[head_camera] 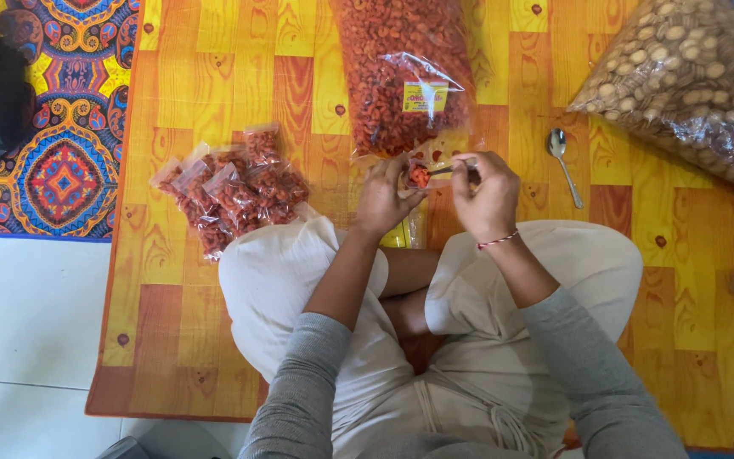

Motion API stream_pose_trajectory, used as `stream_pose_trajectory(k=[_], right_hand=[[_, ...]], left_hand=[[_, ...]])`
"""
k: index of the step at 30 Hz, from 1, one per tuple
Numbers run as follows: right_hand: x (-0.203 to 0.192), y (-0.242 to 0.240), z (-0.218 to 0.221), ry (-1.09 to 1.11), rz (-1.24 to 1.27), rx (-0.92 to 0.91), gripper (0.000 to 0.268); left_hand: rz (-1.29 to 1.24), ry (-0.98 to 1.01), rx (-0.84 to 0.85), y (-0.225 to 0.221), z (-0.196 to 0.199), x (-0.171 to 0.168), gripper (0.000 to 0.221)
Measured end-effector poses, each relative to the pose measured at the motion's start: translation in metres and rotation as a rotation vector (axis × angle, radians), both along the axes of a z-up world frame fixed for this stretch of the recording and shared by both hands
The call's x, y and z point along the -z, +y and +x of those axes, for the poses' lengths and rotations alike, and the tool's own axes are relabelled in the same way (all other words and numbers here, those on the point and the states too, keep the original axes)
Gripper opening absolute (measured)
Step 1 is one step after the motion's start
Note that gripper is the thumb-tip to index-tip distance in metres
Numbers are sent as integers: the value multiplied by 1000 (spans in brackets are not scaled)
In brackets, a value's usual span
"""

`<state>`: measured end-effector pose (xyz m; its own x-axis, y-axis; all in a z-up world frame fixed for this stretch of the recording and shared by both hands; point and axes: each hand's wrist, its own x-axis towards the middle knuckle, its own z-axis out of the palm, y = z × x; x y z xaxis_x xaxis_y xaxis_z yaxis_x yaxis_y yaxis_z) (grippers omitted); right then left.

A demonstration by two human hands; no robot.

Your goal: Packaging small snacks into individual plastic bags using a spoon while sitting on the floor.

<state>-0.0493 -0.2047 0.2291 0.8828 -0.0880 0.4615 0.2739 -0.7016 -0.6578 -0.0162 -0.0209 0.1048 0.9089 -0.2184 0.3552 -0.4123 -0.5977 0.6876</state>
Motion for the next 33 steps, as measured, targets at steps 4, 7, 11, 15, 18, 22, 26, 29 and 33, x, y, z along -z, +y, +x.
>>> stream_pose_trajectory(k=[4,7,11,15,18,22,26,29,33], right_hand=[[-26,16,-6,-57,-177,-37,7],[-33,19,-7,-77,-247,-83,8],[-49,25,-12,-113,-385,-174,9],[-52,21,-20,-211,-451,-205,12],[-59,11,-21,-174,-282,-220,15],[-85,-11,-19,-181,-68,-108,18],[24,-53,18,-201,95,150,10],[100,-60,34,-175,15,347,5],[158,-48,20,12,-123,601,7]], left_hand=[[-83,-48,41,-4,-2,-3,78],[-98,-90,63,-2,-4,-12,80],[-129,-67,57,-2,-2,-16,73],[-211,-101,-6,-2,-3,-21,53],[-248,-73,-60,-6,-3,-18,54],[-416,-14,-89,-1,-5,-41,55],[-515,4,-187,10,-6,-56,52],[-553,-4,-273,15,-5,-73,50],[-491,-98,-398,26,2,-59,57]])
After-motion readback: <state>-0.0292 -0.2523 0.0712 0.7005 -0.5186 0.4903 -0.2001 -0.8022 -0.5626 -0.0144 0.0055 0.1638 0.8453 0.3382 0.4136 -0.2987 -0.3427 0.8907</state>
